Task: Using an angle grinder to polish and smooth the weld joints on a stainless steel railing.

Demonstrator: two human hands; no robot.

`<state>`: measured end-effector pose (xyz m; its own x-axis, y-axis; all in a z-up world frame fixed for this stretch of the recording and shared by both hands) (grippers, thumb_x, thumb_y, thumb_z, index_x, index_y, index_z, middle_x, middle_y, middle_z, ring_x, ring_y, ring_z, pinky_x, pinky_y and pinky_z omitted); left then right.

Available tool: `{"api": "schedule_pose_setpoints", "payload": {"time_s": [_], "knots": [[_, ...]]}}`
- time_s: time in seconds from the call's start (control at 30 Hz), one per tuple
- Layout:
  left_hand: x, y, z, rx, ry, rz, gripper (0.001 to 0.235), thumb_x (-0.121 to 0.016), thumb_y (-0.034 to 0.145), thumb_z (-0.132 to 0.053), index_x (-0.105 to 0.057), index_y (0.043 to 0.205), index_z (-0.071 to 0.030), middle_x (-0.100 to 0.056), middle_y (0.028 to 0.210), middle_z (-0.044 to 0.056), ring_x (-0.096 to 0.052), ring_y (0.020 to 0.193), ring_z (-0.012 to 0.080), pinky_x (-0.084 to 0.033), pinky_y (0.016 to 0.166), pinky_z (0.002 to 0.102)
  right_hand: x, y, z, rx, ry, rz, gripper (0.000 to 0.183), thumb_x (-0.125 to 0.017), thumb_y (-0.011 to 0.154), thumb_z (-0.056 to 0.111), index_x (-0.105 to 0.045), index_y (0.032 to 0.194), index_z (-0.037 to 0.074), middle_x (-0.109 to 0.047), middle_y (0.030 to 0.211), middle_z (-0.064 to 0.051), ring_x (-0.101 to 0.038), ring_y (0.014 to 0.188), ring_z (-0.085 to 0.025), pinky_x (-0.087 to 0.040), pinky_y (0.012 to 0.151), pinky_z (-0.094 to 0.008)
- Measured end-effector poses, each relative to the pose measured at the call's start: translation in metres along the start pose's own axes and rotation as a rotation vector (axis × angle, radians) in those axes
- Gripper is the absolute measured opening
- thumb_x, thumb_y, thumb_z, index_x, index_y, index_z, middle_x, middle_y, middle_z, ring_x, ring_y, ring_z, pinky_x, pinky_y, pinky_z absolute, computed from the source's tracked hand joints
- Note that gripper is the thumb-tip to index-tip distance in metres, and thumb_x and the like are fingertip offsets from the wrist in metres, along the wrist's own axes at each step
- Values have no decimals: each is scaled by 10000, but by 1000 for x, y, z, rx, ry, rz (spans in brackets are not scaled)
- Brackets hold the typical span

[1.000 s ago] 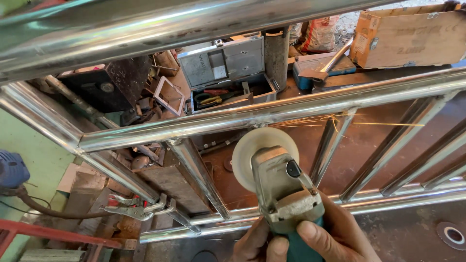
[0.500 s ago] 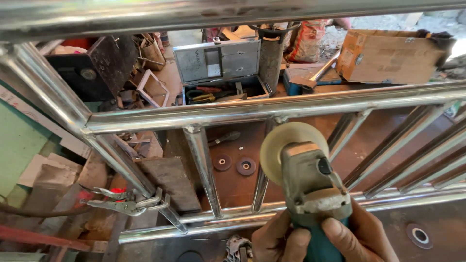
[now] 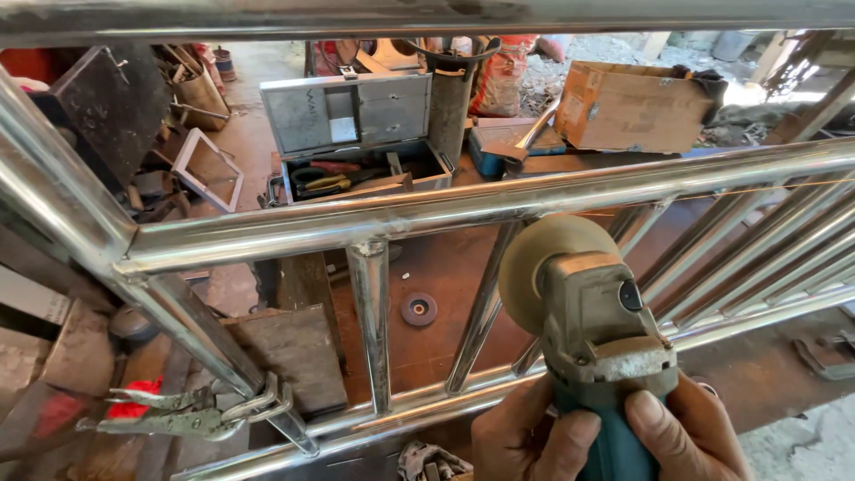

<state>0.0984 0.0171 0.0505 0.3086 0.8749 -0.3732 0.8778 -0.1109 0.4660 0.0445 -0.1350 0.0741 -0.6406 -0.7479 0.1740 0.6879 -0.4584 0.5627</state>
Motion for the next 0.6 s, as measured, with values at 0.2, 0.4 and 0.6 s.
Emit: {"api": "schedule_pose_setpoints", "payload": {"time_s": [0.2,0.4,0.6], "knots": [[5,-1,9,10,-38,3,339,-661,936,-140,-706,1179,93,-713,886,121,-549,681,103,-441,607,229,15,-9,-59,-375,122,-55,436,-602,828,-24,-630,1236,-172,-714,1188,-293,-657,1114,-316,-447,1075,-389],[-6,-3,20,43,73,34,376,-672,934,-189,-723,1203,70,-700,789,96,-513,607,100,-416,555,233,22,-22,-47,-310,36,-194,386,-608,875,-80,-595,1239,-209,-688,1194,-291,-656,1088,-300,-460,1066,-360],[-47,11,23,95,77,85,374,-684,899,-168,-746,1205,39,-746,843,107,-570,637,116,-459,592,240,48,-12,-51,-203,1,-255,358,-605,882,-68,-594,1216,-196,-691,1172,-280,-680,1019,-281,-497,998,-348]]}}
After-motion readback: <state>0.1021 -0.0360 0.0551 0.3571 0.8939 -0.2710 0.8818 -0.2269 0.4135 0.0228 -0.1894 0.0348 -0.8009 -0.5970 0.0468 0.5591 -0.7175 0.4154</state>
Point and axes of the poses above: each hand's wrist, its own y-axis towards the middle knuckle, its own x-axis out of the back of the hand, z = x × y, the point moved 10 cm from there along y, towards the middle knuckle
